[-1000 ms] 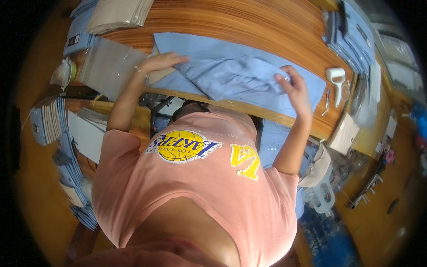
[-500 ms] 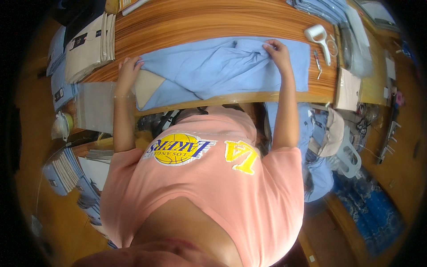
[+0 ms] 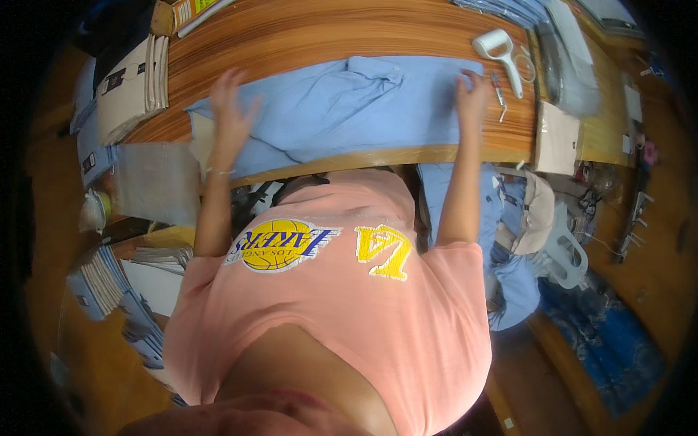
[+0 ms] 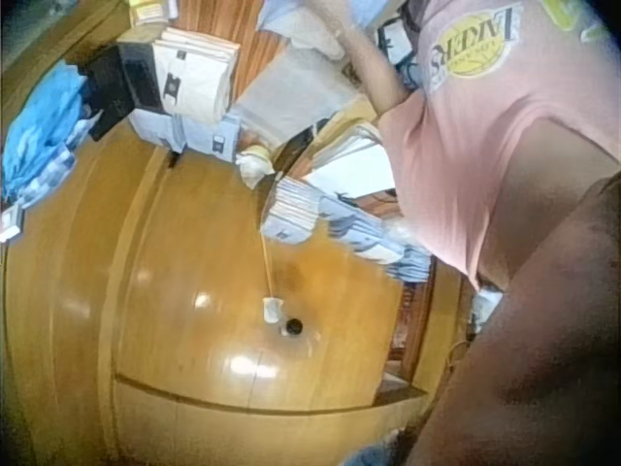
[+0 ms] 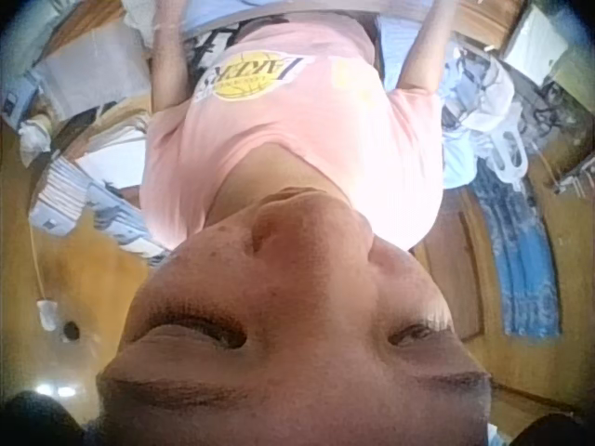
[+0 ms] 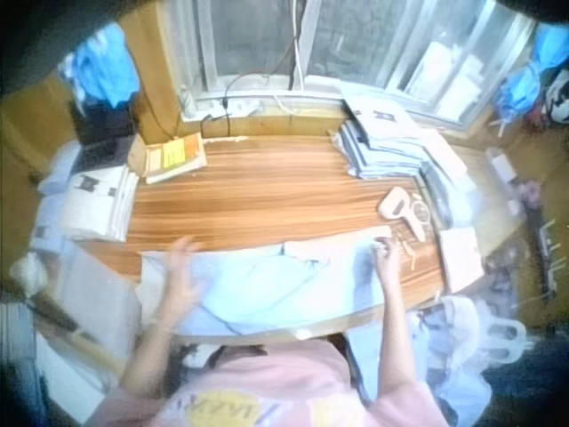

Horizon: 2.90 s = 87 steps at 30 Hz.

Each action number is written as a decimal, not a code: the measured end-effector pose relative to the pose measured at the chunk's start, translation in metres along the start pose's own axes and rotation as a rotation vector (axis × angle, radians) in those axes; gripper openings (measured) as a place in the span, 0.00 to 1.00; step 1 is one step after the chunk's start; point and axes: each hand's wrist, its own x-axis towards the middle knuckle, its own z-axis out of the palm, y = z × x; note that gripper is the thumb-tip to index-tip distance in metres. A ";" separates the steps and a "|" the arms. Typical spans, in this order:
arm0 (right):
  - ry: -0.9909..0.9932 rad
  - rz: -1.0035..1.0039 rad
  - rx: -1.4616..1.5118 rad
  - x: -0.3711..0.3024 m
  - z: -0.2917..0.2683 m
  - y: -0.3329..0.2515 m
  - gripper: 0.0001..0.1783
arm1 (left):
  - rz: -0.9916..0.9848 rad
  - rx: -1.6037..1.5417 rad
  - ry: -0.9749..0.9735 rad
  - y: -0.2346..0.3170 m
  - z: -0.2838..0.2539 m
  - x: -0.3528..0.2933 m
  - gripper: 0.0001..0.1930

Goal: The person folds two shirts by hand using a cardboard guide and places each into a plastic bag.

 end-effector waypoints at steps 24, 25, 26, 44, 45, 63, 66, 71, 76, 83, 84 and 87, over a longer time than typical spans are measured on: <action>-0.994 0.178 0.889 0.000 -0.052 -0.015 0.23 | -0.293 -0.743 -0.166 0.184 0.128 0.008 0.28; -1.148 0.162 0.998 -0.002 -0.062 -0.041 0.22 | -0.449 -0.896 -0.149 0.189 0.135 0.006 0.27; -1.301 0.141 1.109 -0.002 -0.067 -0.055 0.22 | -0.599 -1.046 -0.128 0.191 0.141 0.008 0.26; -0.437 -0.720 0.292 -0.018 0.021 -0.014 0.05 | -0.790 -0.455 0.011 0.154 0.150 0.011 0.18; -0.396 -0.762 0.280 -0.018 0.024 -0.013 0.05 | -0.707 -0.412 0.024 0.153 0.152 0.012 0.17; -0.510 -1.289 0.146 0.057 0.020 -0.024 0.30 | -0.354 0.110 -0.149 0.252 0.215 -0.035 0.41; -0.550 -1.572 0.053 0.069 0.041 -0.049 0.36 | -0.342 -0.001 -0.078 0.246 0.221 -0.039 0.39; -0.792 -1.811 0.014 0.073 0.063 -0.081 0.29 | -0.579 0.091 -0.202 0.264 0.186 -0.059 0.36; -1.475 -1.339 -0.319 0.064 -0.002 -0.137 0.22 | -0.731 -0.817 -0.540 0.243 0.109 -0.072 0.31; -1.614 -0.919 0.311 0.074 0.067 -0.227 0.23 | -1.179 -1.409 -0.008 0.112 0.028 -0.054 0.26; -1.649 -0.794 0.220 0.074 0.084 -0.253 0.21 | -1.102 -1.372 0.121 0.085 0.022 -0.050 0.26; -1.406 -0.644 0.316 0.081 0.143 -0.258 0.22 | -1.096 -1.239 0.349 0.033 0.015 -0.053 0.25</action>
